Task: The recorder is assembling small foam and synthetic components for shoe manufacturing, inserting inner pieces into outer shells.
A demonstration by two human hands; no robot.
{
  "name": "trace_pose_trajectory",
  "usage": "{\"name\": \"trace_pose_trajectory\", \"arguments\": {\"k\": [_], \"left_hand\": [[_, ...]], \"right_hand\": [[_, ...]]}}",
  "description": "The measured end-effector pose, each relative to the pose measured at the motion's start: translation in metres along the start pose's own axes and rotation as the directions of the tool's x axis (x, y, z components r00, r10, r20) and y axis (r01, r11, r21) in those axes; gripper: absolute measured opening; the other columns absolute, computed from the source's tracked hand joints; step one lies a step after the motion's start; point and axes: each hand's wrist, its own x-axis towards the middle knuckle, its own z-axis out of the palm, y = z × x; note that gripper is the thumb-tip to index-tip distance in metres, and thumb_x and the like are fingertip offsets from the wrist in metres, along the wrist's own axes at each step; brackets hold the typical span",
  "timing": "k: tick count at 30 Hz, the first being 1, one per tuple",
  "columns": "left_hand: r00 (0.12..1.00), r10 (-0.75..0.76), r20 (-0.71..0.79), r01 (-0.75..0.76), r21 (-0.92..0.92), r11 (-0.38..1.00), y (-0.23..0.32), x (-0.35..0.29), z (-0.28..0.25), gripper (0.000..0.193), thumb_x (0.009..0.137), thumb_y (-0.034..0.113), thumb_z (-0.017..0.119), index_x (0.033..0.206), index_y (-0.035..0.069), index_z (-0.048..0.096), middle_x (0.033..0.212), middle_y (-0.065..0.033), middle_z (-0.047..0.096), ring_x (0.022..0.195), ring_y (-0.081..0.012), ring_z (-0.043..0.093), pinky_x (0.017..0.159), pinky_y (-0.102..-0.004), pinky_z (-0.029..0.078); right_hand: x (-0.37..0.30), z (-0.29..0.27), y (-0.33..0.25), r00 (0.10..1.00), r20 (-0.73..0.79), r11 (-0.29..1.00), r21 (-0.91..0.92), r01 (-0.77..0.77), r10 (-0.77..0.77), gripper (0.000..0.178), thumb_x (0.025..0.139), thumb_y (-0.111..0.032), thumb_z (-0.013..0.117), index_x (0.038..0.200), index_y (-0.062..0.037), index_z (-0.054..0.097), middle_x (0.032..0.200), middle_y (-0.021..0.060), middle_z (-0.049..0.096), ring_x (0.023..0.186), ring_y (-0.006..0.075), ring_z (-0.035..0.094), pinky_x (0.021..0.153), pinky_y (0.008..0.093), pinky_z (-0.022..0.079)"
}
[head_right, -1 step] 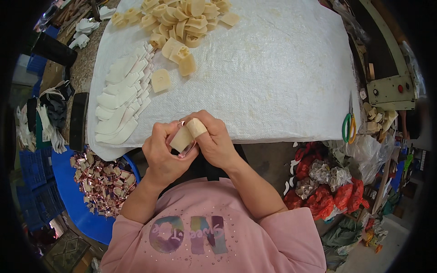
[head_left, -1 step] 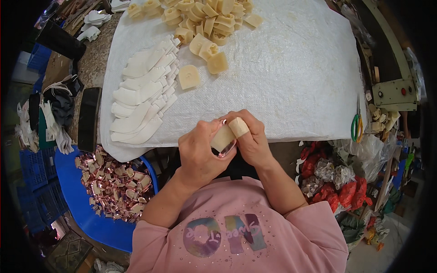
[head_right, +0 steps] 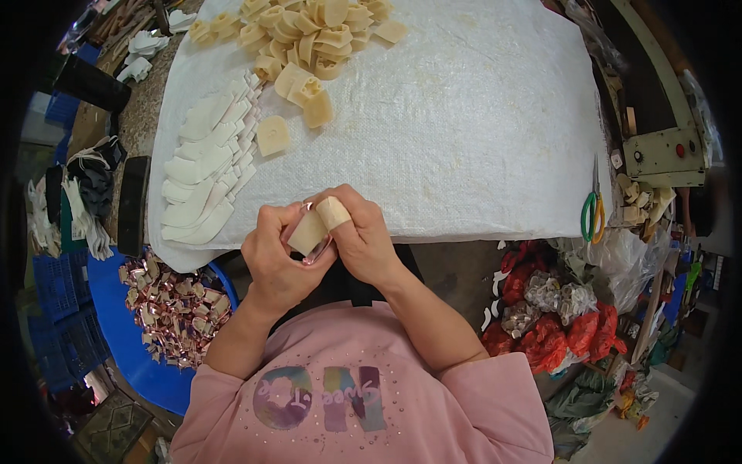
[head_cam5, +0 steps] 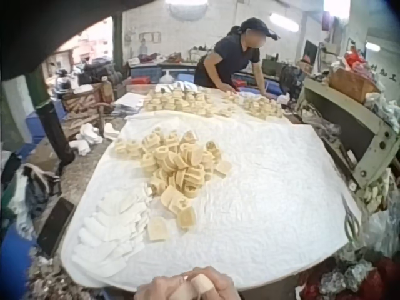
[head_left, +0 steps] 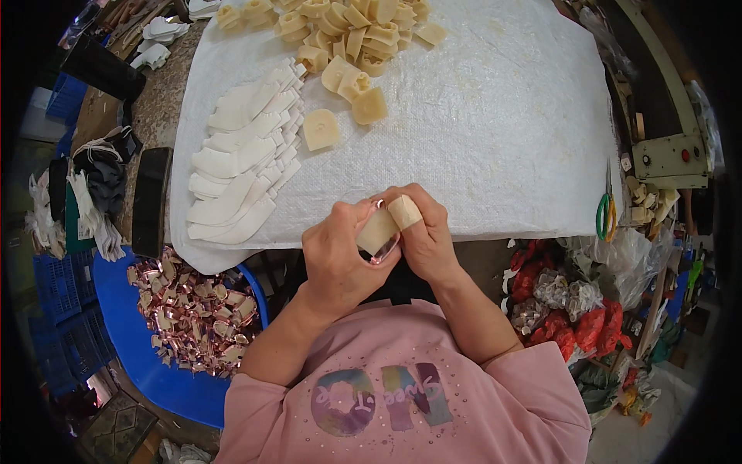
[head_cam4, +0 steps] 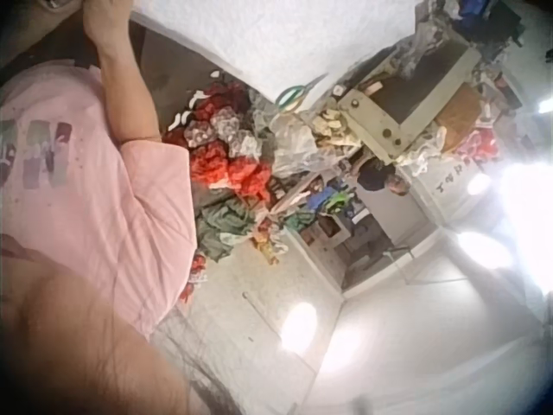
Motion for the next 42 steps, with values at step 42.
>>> {"name": "trace_pose_trajectory", "arguments": {"k": [42], "left_hand": [[0.999,-0.04,0.006,0.038,-0.416,0.909,-0.011,-0.007,-0.021,0.012,0.075,-0.001,0.07,0.083,0.004,0.064,0.077,-0.0056,0.057,0.072,-0.0186,0.054,0.06,-0.0264,0.044]], "right_hand": [[0.0,0.013,-0.016,0.875,0.148,0.733,0.493,-0.469,0.461,0.029,0.091,-0.018,0.032,0.095,-0.0012,0.056,0.074,0.0046,0.056,0.057,0.0085,0.048,0.048,0.0222,0.038]]}}
